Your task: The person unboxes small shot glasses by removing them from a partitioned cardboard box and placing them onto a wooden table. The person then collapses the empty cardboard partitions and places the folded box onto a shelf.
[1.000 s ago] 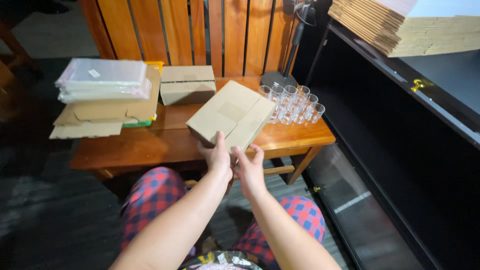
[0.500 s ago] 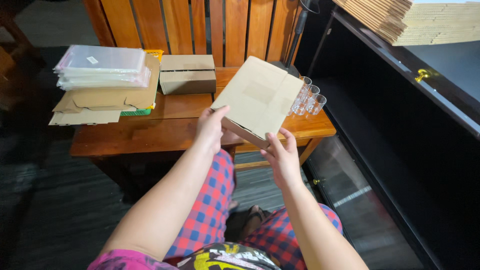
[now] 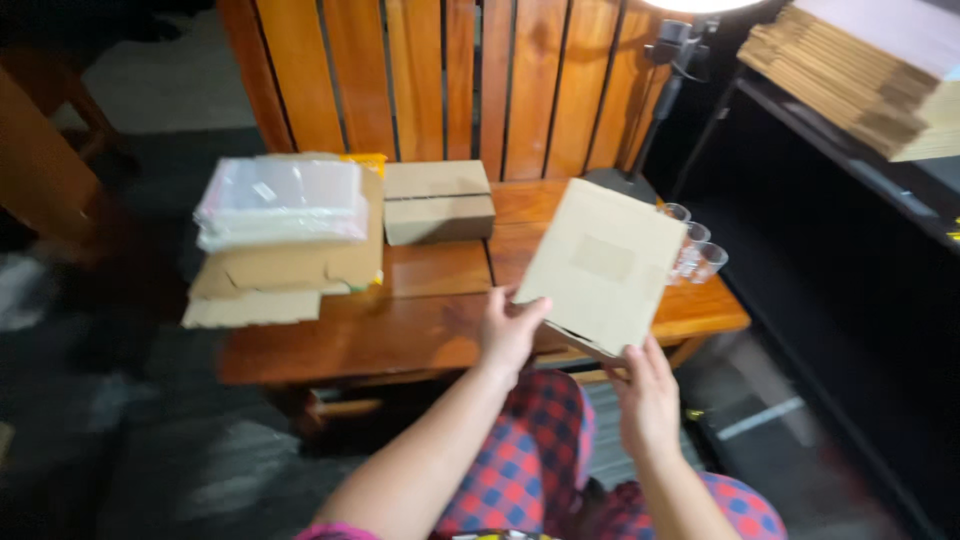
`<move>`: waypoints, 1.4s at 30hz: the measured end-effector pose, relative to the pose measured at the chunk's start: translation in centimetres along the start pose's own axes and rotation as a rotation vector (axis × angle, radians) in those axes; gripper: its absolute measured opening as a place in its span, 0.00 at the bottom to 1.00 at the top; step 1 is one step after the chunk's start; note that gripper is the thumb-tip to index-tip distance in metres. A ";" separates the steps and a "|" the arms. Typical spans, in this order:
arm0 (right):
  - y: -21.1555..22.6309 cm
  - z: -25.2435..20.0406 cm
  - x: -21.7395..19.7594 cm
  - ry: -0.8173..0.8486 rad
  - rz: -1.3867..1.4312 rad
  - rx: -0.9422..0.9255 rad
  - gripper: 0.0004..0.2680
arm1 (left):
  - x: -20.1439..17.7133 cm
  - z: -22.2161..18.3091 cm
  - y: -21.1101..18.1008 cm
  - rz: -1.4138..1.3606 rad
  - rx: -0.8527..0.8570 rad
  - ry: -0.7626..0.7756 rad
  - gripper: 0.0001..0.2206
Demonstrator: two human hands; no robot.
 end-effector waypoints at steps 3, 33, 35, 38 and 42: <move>-1.0 0.8 0.8 -0.103 -0.032 -0.010 0.14 | 0.3 0.6 -2.2 0.013 -0.020 0.097 0.23; 0.9 12.1 -3.3 -0.425 -0.288 -0.436 0.15 | 17.5 11.6 -8.9 0.392 0.504 0.271 0.24; 0.9 14.3 -4.0 -0.382 -0.311 -0.461 0.15 | 19.7 12.0 -10.1 0.445 0.463 0.292 0.22; 0.5 17.2 -5.2 -0.319 -0.318 -0.477 0.17 | 21.7 10.9 -11.8 0.525 0.389 0.311 0.21; 1.6 20.7 -6.8 -0.300 -0.415 -0.541 0.21 | 29.1 17.9 -9.1 0.596 0.362 0.313 0.22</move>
Point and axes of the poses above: each hand's wrist, its own z-axis towards the middle knuckle, its own x-axis out of the palm, y = z × x, the point moved 5 cm from there along z, towards the middle knuckle, and after that the axes turned 12 degrees about -x, right-handed, at the moved point
